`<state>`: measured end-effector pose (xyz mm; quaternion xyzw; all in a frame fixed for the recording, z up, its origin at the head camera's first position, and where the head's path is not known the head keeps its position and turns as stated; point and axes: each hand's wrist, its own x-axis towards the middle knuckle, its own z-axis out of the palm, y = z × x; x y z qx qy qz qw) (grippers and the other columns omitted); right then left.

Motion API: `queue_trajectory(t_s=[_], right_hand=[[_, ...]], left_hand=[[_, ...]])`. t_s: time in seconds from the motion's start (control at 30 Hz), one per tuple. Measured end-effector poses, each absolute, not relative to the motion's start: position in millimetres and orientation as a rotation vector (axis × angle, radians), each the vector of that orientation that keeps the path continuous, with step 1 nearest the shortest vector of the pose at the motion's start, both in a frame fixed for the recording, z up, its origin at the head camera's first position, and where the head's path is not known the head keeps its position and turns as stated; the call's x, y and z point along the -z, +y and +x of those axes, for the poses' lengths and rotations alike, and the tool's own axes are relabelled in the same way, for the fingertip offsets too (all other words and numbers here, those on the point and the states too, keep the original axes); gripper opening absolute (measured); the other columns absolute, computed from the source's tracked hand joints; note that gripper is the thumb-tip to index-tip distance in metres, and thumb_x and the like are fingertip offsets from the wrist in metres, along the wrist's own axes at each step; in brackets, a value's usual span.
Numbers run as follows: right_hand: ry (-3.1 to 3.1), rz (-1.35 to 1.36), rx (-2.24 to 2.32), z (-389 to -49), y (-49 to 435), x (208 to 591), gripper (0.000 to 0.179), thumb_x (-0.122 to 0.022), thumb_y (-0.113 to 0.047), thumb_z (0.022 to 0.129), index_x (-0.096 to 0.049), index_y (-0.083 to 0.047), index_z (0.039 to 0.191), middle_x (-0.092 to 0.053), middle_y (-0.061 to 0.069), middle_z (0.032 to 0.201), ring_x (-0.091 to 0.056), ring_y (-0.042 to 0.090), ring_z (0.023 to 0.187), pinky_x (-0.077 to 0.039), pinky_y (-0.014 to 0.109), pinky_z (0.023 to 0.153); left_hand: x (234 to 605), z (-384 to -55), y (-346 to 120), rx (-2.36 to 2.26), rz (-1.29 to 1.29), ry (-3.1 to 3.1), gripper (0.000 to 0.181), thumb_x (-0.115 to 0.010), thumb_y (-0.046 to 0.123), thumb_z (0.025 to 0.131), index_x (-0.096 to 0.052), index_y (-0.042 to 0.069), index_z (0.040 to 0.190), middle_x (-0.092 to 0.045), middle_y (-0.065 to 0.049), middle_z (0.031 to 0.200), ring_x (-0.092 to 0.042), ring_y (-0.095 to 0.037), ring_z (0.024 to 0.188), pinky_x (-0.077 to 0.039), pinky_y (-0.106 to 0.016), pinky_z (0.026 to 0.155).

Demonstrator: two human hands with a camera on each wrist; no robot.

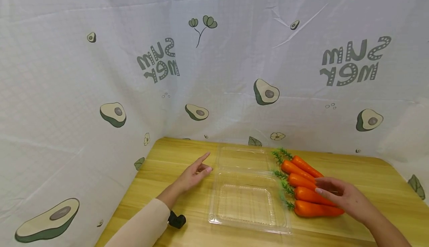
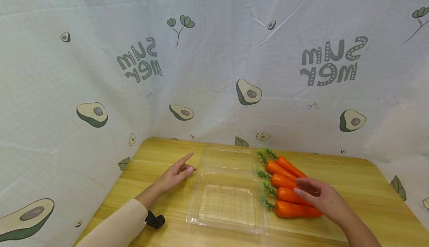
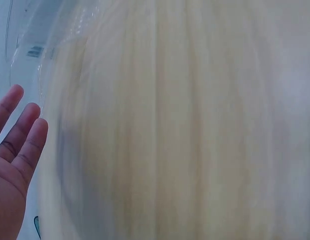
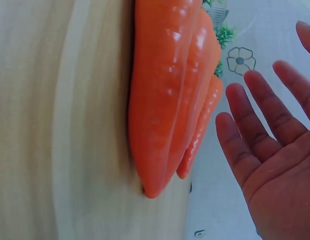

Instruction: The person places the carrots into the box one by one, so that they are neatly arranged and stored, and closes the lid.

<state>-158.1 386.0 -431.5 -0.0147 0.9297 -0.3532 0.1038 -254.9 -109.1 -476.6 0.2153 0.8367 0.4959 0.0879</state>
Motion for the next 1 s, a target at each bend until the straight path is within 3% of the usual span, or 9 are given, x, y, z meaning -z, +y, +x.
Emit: queue_trajectory(t_s=[0.13,0.2,0.37,0.53,0.7,0.8,0.83,0.93,1.0], right_hand=[[2.722,-0.005,1.034,-153,385,434,0.062,-0.062,-0.044,0.101,-0.052,-0.001,0.146,-0.06,0.023,0.143,-0.065,0.014,0.113,-0.052,0.016,0.079],[2.718,0.002,1.037,-151,385,437,0.062,-0.065,-0.043,0.1,-0.053,-0.002,0.145,-0.059,0.023,0.144,-0.064,0.008,0.113,-0.052,0.015,0.079],[2.729,-0.044,1.043,-144,385,444,0.056,-0.069,-0.04,0.097,-0.06,-0.005,0.141,-0.063,0.019,0.14,-0.045,-0.026,0.098,-0.053,0.015,0.079],[2.707,-0.067,1.084,-138,383,451,0.049,-0.072,-0.035,0.096,-0.065,-0.007,0.135,-0.068,0.015,0.133,-0.049,-0.023,0.1,-0.054,0.017,0.079],[2.741,-0.058,0.981,-138,383,455,0.047,-0.071,-0.042,0.095,-0.068,-0.015,0.133,-0.066,0.013,0.138,-0.044,-0.024,0.104,-0.05,0.017,0.082],[2.796,-0.065,0.894,-137,382,457,0.045,-0.071,-0.045,0.094,-0.069,-0.019,0.131,-0.064,0.014,0.14,-0.055,-0.006,0.115,-0.055,0.03,0.09],[2.806,-0.064,0.883,-137,381,458,0.045,-0.072,-0.046,0.094,-0.069,-0.02,0.131,-0.064,0.015,0.141,-0.059,0.006,0.12,-0.055,0.039,0.094],[2.809,-0.063,0.877,-137,379,459,0.046,-0.073,-0.045,0.093,-0.07,-0.019,0.13,-0.062,0.018,0.141,-0.055,0.037,0.129,-0.049,0.06,0.098],[2.798,-0.064,0.887,-136,378,460,0.046,-0.074,-0.045,0.092,-0.07,-0.018,0.13,-0.062,0.019,0.141,-0.053,0.044,0.13,-0.047,0.065,0.098]], left_hand=[[481,-250,-105,-1.521,0.657,2.445,0.067,-0.053,0.034,0.107,-0.022,0.019,0.165,-0.071,-0.009,0.131,-0.064,-0.027,0.123,-0.044,-0.052,0.11],[484,-249,-103,-1.546,0.665,2.425,0.067,-0.053,0.032,0.108,-0.021,0.018,0.165,-0.07,-0.011,0.131,-0.065,-0.027,0.122,-0.045,-0.05,0.109],[492,-246,-98,-1.61,0.66,2.37,0.07,-0.057,0.027,0.106,-0.021,0.016,0.165,-0.069,-0.014,0.133,-0.065,-0.029,0.122,-0.048,-0.049,0.108],[496,-242,-89,-1.707,0.635,2.3,0.07,-0.057,0.023,0.106,-0.021,0.013,0.164,-0.066,-0.019,0.135,-0.065,-0.035,0.123,-0.053,-0.044,0.104],[500,-239,-79,-1.835,0.592,2.204,0.067,-0.058,0.018,0.105,-0.025,0.009,0.163,-0.063,-0.027,0.135,-0.062,-0.042,0.125,-0.057,-0.042,0.099],[502,-237,-73,-1.868,0.566,2.196,0.065,-0.058,0.017,0.105,-0.028,0.008,0.161,-0.064,-0.027,0.134,-0.062,-0.042,0.125,-0.056,-0.037,0.098],[502,-237,-71,-1.875,0.558,2.198,0.064,-0.058,0.017,0.105,-0.03,0.007,0.161,-0.064,-0.026,0.133,-0.062,-0.041,0.125,-0.056,-0.036,0.098],[504,-236,-67,-1.903,0.56,2.19,0.061,-0.057,0.015,0.105,-0.032,0.003,0.159,-0.065,-0.026,0.133,-0.062,-0.039,0.126,-0.054,-0.031,0.1],[505,-236,-65,-1.929,0.554,2.17,0.059,-0.057,0.014,0.105,-0.034,0.003,0.158,-0.065,-0.026,0.133,-0.061,-0.038,0.128,-0.053,-0.027,0.101]])
